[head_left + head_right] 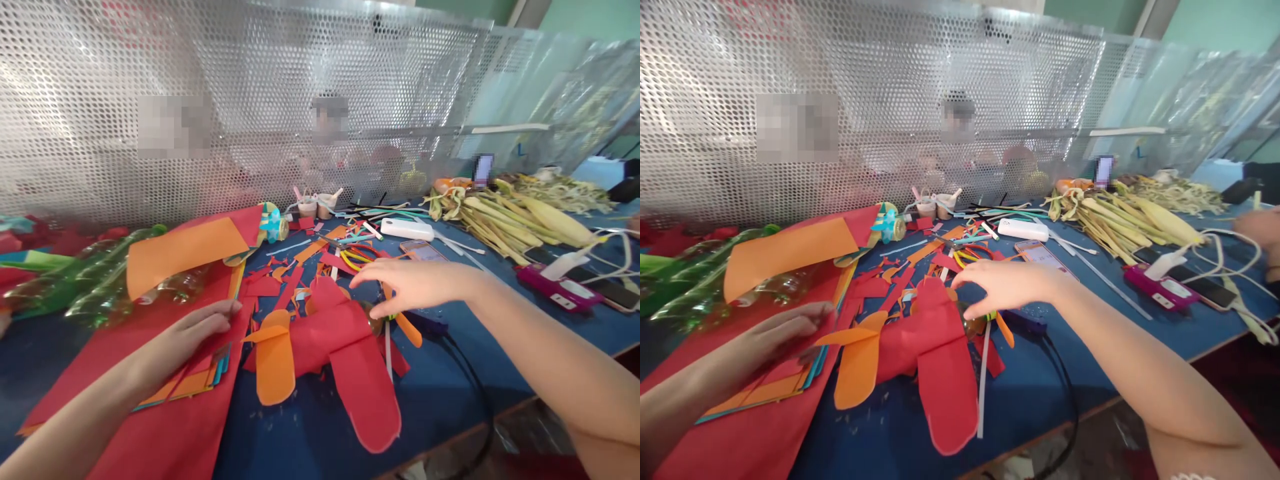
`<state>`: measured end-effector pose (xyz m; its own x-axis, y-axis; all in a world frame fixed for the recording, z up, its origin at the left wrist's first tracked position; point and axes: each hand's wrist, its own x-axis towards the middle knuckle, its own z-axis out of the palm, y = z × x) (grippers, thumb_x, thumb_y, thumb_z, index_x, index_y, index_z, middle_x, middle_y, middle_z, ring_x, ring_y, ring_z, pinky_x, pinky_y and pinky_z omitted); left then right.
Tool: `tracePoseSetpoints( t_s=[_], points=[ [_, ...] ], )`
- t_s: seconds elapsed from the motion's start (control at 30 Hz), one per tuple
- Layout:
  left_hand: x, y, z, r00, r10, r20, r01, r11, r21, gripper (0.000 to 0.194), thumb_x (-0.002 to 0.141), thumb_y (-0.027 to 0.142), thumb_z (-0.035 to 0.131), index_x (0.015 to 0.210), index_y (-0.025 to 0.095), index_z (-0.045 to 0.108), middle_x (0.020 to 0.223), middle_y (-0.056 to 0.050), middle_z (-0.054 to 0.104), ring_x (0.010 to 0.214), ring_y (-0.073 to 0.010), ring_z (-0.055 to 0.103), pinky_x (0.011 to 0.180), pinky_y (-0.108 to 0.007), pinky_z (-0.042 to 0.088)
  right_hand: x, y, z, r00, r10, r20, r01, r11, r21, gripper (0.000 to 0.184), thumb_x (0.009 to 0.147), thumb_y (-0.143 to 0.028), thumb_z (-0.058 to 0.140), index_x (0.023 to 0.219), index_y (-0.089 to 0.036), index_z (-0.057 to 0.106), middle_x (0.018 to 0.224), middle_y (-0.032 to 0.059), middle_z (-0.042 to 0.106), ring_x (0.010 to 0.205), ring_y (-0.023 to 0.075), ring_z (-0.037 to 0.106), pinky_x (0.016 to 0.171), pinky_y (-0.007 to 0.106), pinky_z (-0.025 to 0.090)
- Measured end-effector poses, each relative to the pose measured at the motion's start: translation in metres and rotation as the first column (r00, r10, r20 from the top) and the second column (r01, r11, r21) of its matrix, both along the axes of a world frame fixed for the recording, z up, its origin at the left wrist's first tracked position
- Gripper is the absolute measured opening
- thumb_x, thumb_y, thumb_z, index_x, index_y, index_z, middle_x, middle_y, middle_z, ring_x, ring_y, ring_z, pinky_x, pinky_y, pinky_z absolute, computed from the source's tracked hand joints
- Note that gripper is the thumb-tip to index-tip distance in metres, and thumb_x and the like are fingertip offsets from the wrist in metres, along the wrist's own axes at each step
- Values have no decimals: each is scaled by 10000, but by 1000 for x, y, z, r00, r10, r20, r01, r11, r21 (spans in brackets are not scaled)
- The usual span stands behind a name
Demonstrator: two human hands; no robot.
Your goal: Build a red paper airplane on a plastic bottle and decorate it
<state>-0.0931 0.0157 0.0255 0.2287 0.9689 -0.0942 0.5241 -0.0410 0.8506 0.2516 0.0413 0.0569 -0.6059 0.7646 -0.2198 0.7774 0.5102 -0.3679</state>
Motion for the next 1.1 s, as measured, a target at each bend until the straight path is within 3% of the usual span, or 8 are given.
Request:
tracePoseSetpoints(
  t_s=[0.17, 0.27, 0.4, 0.53, 0.67, 0.77, 0.87, 1.1],
  points=[
    [15, 3, 36, 1000, 18, 12, -19, 995, 95, 112, 768, 325, 617, 843, 247, 644, 855, 35, 670, 784, -138, 577, 671, -209, 458, -2, -27, 2, 971, -32, -239, 66, 988, 137, 371, 920, -388, 514, 1261, -242, 525, 1289, 75, 579, 1149, 238, 555, 987, 412, 423],
    [45, 6, 52, 996, -71, 52, 61, 981, 184, 308, 720, 333, 673, 1013, 280, 590, 785, 59, 629, 703, -110, 544, 621, -196, 434, -22, -34, 9, 817, -63, -573, 121, 991, 64, 352, 922, -401, 529, 1223, -221, 495, 1142, 69, 628, 1040, 189, 610, 856, 331, 515],
    [83, 6, 58, 969, -244, 51, 230, 953, 197, 367, 703, 357, 712, 1028, 294, 554, 716, 62, 651, 588, -101, 538, 518, -190, 401, -48, -35, 12, 670, -89, -737, 60, 996, -66, 312, 882, -304, 606, 1142, -213, 460, 982, 31, 603, 864, 143, 635, 740, 281, 534],
    [84, 8, 53, 967, -254, 5, 246, 942, 228, 358, 749, 379, 681, 1068, 300, 539, 790, 44, 686, 752, -137, 626, 699, -222, 476, -49, -25, 0, 582, -156, -798, -43, 974, -222, 250, 871, -166, 572, 1048, -219, 402, 745, -49, 565, 653, 103, 605, 691, 278, 509],
    [45, 17, 40, 984, -177, 10, 174, 972, 157, 388, 830, 561, 519, 1075, 261, 553, 910, -19, 699, 913, -201, 651, 861, -311, 499, -28, -14, -18, 707, -222, -672, -5, 948, -318, 187, 869, -163, 531, 1042, -196, 469, 723, -41, 552, 636, 108, 570, 643, 264, 466],
    [11, 17, 26, 984, -177, -25, 178, 984, 13, 542, 851, 678, 348, 1067, 246, 594, 975, -64, 706, 950, -253, 660, 867, -370, 521, -14, -10, -29, 825, -229, -517, 111, 962, -249, 131, 873, -238, 533, 975, -179, 590, 748, -15, 551, 675, 127, 550, 652, 273, 435],
    [-8, 6, 10, 960, -272, -67, 263, 957, -122, 515, 859, 629, 426, 1210, 273, 554, 1161, -73, 666, 1111, -281, 600, 891, -385, 513, -9, -9, -33, 871, -222, -439, 140, 967, -210, 194, 872, -297, 538, 977, -190, 662, 797, 9, 587, 710, 145, 548, 658, 278, 415],
    [-4, -21, -13, 909, -409, -85, 396, 908, -139, 961, 667, 479, 757, 1445, 362, 206, 1495, -71, 362, 1328, -294, 386, 1052, -443, 372, -28, -23, -28, 905, -225, -362, 197, 974, -114, 197, 864, -288, 536, 961, -217, 692, 864, 23, 663, 689, 153, 590, 618, 270, 408]
  ],
)
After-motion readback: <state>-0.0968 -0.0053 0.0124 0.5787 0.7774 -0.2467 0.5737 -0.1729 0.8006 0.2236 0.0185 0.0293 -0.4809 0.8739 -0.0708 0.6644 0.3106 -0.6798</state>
